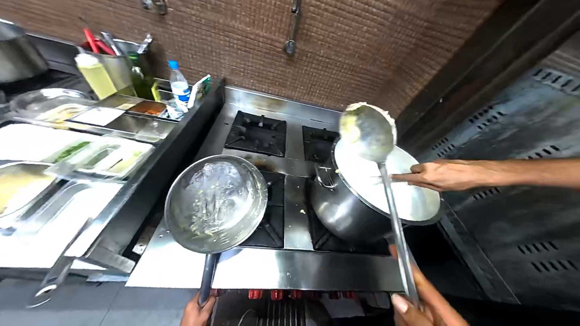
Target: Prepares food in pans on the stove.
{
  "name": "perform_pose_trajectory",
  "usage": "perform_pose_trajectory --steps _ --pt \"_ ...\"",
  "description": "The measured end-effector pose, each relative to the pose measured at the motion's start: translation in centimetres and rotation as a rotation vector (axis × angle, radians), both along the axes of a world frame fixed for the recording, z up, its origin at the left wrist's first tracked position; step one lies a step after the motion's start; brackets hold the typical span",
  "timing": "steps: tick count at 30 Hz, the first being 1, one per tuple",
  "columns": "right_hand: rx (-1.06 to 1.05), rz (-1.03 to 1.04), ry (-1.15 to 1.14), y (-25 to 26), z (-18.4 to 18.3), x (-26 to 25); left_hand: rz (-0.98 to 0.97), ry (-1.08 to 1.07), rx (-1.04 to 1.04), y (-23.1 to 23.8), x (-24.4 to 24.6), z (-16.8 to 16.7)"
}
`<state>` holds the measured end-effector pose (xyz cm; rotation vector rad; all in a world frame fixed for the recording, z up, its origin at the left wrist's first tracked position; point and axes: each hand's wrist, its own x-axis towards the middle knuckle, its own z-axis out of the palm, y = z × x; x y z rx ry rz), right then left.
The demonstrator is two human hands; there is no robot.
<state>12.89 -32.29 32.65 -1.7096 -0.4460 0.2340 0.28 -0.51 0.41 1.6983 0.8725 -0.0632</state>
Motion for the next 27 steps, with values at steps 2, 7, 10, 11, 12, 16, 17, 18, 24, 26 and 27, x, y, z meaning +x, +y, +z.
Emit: perform_pose_trajectory --steps 2,7,10,11,12,16,17,18,24,26,27 --pt "-0.125 -0.178 -0.081 -0.8 0.4 0.1 0.008 -0.024 -0.011 0.0 -0.1 -0.1" --pt "-0.418 -0.392 0.061 -1.9 -0.6 1.6 0.011 -0.042 -0.051 0.1 -0.4 -0.3" --pt "-0.504 -0.416 0.071 -2.7 -1.6 2.5 0.024 -0.041 -0.076 0.2 -0.4 -0.3" --pt "-0.522 -0.441 0.037 -2.9 -1.9 2.7 0.032 -0.044 -0.081 0.2 -0.4 -0.3" --pt "-0.543 -0.472 -0.010 -3.0 -2.4 3.0 0.038 -0.048 -0.085 0.2 -0.4 -0.3" --pt "-0.584 -0.496 -0.086 -3.2 -4.5 4.0 0.045 -0.033 -0.087 0.0 -0.4 -0.3" --pt "-0.579 -0.486 -0.069 -3.3 -4.5 4.1 0.044 -0.033 -0.090 0.1 -0.4 -0.3" --pt "-0.553 -0.485 -0.067 -3.3 -4.3 4.1 0.047 -0.041 -0.088 0.1 -0.3 -0.5" --pt "-0.455 -0.446 0.026 -3.0 -3.7 3.8 0.040 -0.022 -0.073 0.0 -0.4 0.1" --pt "-0.416 -0.442 0.029 -2.7 -3.0 3.6 0.042 -0.034 -0.071 0.0 -0.1 0.2" --pt "-0.403 -0.446 0.032 -2.5 -2.8 3.5 0.050 -0.037 -0.074 0.0 -0.1 0.2"
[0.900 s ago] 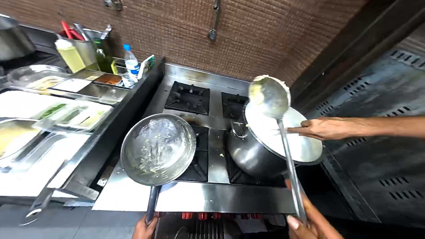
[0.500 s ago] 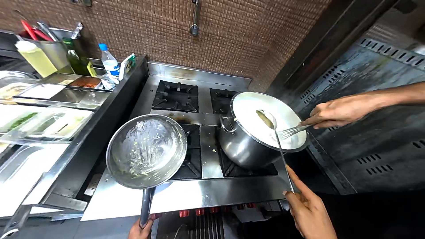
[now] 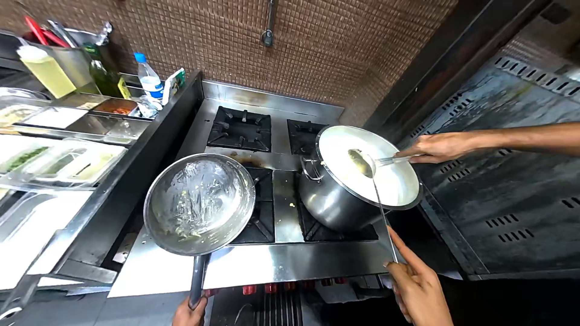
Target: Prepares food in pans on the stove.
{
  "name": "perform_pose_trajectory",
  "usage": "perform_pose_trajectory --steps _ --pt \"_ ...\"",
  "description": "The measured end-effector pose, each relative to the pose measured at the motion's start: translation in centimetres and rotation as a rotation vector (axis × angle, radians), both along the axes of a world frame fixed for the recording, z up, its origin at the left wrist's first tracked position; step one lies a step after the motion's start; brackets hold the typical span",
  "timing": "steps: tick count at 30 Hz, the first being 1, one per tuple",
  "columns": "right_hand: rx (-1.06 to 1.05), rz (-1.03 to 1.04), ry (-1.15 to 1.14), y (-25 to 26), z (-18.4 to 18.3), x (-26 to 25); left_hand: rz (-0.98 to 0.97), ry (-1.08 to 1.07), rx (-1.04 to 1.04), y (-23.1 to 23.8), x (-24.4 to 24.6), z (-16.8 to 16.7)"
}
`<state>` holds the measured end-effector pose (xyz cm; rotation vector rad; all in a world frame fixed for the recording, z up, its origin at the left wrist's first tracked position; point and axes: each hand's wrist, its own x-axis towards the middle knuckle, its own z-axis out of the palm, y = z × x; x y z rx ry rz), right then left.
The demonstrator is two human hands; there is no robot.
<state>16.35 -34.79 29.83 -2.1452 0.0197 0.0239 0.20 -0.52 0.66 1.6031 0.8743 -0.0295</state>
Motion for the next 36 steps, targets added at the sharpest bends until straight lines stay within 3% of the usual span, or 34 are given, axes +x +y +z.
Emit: perform_pose_trajectory --steps 20,36 --pt "0.228 -0.004 0.023 0.4 -0.9 -0.7 -0.002 0.005 -0.017 0.2 -0.2 -0.4" --pt "0.288 -0.037 0.026 0.7 -2.1 -1.4 0.004 -0.008 -0.024 -0.1 -0.7 -0.9"
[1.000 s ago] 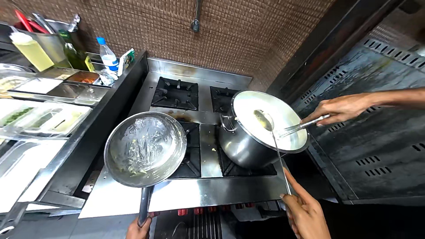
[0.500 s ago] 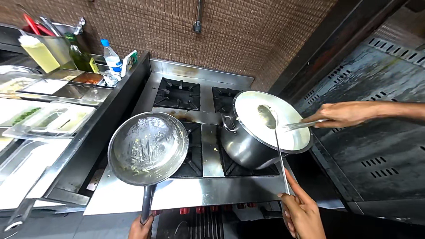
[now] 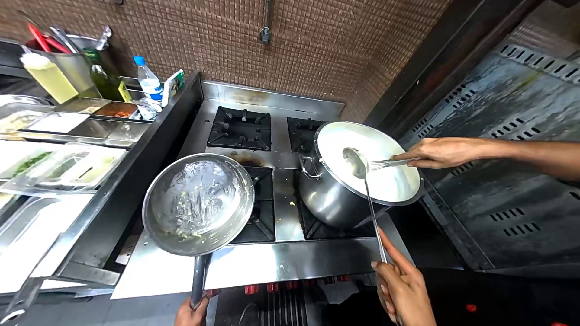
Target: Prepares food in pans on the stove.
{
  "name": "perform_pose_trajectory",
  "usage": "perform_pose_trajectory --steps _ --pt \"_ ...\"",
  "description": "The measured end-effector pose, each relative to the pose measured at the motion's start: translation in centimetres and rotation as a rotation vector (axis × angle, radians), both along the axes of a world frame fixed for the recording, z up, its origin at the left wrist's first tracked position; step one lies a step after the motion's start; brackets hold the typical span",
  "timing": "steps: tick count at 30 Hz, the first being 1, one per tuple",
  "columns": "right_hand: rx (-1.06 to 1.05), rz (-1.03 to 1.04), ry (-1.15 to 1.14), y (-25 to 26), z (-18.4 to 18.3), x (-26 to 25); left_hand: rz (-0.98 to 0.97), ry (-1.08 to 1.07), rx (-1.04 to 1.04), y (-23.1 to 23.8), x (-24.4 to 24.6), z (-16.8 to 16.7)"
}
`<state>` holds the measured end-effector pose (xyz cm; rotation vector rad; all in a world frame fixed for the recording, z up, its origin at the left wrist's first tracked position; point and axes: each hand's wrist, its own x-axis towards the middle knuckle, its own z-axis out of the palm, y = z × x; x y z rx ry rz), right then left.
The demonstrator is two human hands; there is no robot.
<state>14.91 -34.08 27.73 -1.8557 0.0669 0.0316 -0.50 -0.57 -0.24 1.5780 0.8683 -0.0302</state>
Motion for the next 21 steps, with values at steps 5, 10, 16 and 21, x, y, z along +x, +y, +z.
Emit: perform_pose_trajectory --steps 5,10,16,21 --pt "0.001 -0.007 -0.009 0.2 -0.6 -0.1 0.002 0.014 0.001 0.1 0.1 0.2" --pt "0.003 -0.027 -0.072 0.4 -0.9 0.1 0.001 -0.009 0.008 0.1 0.5 0.0" --pt "0.031 0.030 0.028 0.3 -0.6 0.3 -0.009 0.015 0.014 0.3 0.4 0.0" --pt "0.029 -0.018 -0.050 0.5 0.6 -0.5 -0.002 0.014 0.017 0.1 0.2 0.4"
